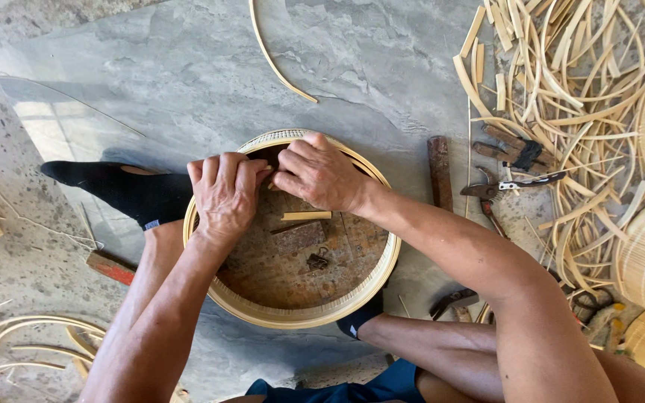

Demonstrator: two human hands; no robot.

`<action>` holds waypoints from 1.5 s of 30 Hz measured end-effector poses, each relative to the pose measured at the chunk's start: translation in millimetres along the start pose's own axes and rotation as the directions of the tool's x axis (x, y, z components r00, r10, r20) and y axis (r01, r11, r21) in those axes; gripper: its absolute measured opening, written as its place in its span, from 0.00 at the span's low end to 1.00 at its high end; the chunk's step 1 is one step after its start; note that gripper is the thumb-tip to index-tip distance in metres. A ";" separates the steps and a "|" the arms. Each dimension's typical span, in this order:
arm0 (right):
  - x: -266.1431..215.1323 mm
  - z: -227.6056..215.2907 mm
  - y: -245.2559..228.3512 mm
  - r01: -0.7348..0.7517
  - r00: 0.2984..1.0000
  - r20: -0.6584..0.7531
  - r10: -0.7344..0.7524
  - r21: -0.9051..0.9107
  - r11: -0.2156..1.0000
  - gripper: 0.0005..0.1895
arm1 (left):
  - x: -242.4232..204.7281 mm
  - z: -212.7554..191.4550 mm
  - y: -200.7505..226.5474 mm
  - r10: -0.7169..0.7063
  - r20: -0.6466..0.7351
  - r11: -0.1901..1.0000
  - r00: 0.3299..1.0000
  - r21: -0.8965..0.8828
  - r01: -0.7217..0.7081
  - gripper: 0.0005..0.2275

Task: The person sits on the floor and weaves a bamboo basket by hand. They attach a bamboo ring to the basket rim, tuck and press the ends, and use a wooden mallet to secure the ring. The person then lifts and rotates the basket to inspect the finished rim.

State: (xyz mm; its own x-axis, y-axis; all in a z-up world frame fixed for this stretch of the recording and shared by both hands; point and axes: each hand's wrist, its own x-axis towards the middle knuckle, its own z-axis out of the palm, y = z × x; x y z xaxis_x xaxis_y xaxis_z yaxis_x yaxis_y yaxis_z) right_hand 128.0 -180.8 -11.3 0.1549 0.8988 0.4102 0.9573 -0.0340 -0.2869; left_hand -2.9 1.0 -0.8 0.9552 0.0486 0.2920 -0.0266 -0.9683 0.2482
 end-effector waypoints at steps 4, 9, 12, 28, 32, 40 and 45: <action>1.9 2.1 7.3 0.041 0.999 0.010 -0.041 -0.011 0.999 0.13 | 1.5 -3.1 -2.0 0.022 0.025 1.000 0.999 -0.020 -0.021 0.07; 1.5 0.3 18.7 0.108 0.987 0.109 -0.120 0.107 0.988 0.17 | 2.7 -23.2 -5.6 0.150 0.121 0.974 0.981 -0.187 -0.126 0.08; -1.1 -5.7 25.2 0.129 0.976 0.152 -0.159 0.188 0.974 0.18 | 4.0 -28.7 -5.9 0.208 0.140 0.952 0.968 -0.256 -0.168 0.10; 16.5 -44.0 20.5 0.006 0.972 0.216 -0.093 0.371 0.929 0.12 | 5.1 -34.9 -6.2 0.258 0.127 0.933 0.958 -0.289 -0.214 0.08; 14.2 -43.1 19.1 -0.004 0.970 0.229 -0.083 0.355 0.935 0.13 | 4.2 -34.0 -7.2 0.253 0.122 0.929 0.960 -0.306 -0.206 0.08; 7.3 -34.8 18.7 0.007 0.975 0.207 -0.075 0.310 0.951 0.09 | 4.8 -31.7 -7.4 0.254 0.098 0.940 0.962 -0.258 -0.222 0.07; 4.9 -32.7 15.3 0.066 0.985 0.144 -0.092 0.176 0.982 0.07 | 3.2 -37.9 -5.6 0.235 0.091 0.948 0.968 -0.241 -0.208 0.07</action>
State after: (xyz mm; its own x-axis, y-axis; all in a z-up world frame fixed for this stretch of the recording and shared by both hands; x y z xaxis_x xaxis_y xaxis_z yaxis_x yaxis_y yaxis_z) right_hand 151.4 -191.2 14.6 0.0298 0.9516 0.3058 0.9074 0.1026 -0.4076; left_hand -10.9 15.8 33.7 0.9449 -0.2027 0.2571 -0.2945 -0.8693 0.3969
